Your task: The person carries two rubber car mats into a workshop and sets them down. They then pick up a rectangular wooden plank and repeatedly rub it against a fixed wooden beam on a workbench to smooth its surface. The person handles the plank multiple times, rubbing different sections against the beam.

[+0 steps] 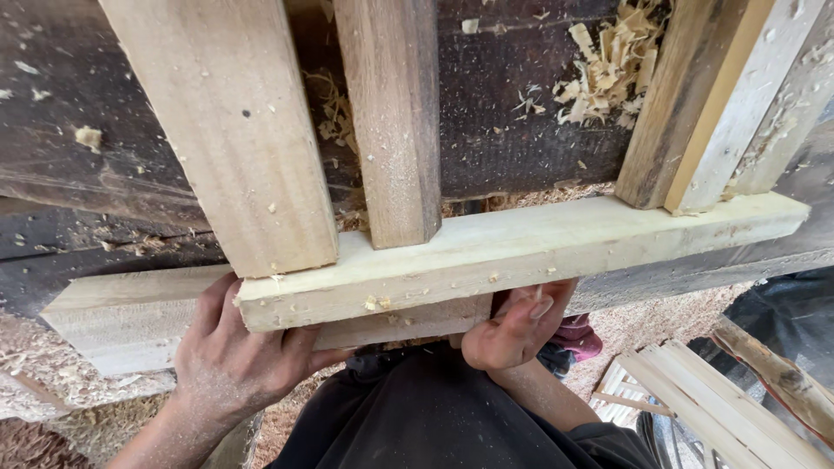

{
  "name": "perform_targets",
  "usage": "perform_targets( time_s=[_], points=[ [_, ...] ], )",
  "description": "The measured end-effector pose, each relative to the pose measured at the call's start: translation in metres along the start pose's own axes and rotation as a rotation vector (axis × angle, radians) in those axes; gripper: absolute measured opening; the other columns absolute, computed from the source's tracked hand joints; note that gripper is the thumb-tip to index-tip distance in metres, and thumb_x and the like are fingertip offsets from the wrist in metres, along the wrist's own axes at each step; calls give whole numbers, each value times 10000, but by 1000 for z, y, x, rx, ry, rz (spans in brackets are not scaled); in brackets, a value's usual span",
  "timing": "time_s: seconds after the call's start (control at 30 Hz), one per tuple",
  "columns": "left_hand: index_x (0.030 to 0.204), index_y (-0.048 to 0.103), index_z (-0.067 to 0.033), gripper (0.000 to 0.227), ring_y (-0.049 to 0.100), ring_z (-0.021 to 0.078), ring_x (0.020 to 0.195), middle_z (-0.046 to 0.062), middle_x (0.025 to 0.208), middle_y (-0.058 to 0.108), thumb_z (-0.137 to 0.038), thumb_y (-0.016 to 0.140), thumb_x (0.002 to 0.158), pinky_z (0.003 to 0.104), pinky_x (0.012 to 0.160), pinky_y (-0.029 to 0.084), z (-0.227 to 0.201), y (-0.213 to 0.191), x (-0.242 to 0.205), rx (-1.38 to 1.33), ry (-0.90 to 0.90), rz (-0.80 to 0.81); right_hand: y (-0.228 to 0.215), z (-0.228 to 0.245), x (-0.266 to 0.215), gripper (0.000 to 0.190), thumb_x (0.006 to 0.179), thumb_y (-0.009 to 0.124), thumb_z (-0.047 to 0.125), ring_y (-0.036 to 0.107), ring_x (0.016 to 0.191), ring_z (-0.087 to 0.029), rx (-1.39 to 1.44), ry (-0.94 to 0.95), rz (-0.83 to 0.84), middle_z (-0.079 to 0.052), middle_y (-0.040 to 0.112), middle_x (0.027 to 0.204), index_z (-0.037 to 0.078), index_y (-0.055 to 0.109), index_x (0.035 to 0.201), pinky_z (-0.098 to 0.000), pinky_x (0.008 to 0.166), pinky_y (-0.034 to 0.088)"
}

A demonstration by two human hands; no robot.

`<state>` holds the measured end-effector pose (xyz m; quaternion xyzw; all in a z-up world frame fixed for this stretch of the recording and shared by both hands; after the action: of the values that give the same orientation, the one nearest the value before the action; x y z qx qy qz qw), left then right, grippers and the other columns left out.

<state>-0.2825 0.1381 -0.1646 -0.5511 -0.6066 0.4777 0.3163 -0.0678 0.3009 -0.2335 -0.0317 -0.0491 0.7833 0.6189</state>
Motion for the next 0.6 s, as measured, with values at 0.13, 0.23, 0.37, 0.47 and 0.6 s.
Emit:
perform_targets(
  time_s=[0.13, 0.23, 0.37, 0.47, 0.6],
  points=[
    [1040, 806, -110, 679, 614, 421, 1073, 168, 1040, 631, -722, 707, 763, 593, 890, 531, -1, 0, -1, -27, -13, 8, -7, 1, 0, 607, 1167, 431, 362, 526, 1387, -271, -319, -187, 14, -235, 487, 1530, -139, 361, 1504, -384, 1203, 427],
    [1030, 804, -113, 662, 613, 420, 1073, 174, 1047, 631, -713, 710, 768, 594, 882, 530, 0, 2, -1, -27, -28, 3, -13, -12, -1, 724, 1145, 460, 382, 495, 1365, -226, -73, 19, -9, -240, 471, 1538, -133, 236, 1603, -343, 1187, 399],
    [1051, 807, -118, 688, 602, 418, 1068, 179, 1049, 579, -738, 694, 776, 593, 889, 531, -3, 6, -3, -6, -37, 18, -20, -19, -7, 688, 1151, 471, 373, 528, 1365, -254, -172, -34, -122, -257, 526, 1490, -143, 296, 1571, -364, 1193, 410],
    [1075, 803, -122, 695, 592, 424, 1060, 176, 1069, 540, -744, 685, 788, 597, 890, 526, -3, 6, -4, 11, -45, 5, -24, -27, -5, 690, 1136, 452, 397, 523, 1413, -259, -83, 14, -100, -238, 514, 1511, -102, 280, 1580, -390, 1210, 436],
    [1123, 795, -121, 706, 580, 438, 1072, 187, 1115, 514, -743, 682, 808, 602, 910, 514, -4, 5, -4, 20, -56, -36, -29, -35, 4, 706, 1109, 425, 443, 607, 1327, -265, -214, 20, -168, -229, 590, 1465, -81, 374, 1579, -417, 1089, 558]
  ],
)
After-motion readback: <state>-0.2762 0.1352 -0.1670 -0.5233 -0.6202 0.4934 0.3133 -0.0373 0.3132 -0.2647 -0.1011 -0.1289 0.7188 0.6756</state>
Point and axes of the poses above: each hand's wrist, its own x-axis towards the middle knuckle, its own y-axis out of the palm, z = x × y, the point moved 3 cm from there along x, towards the middle knuckle
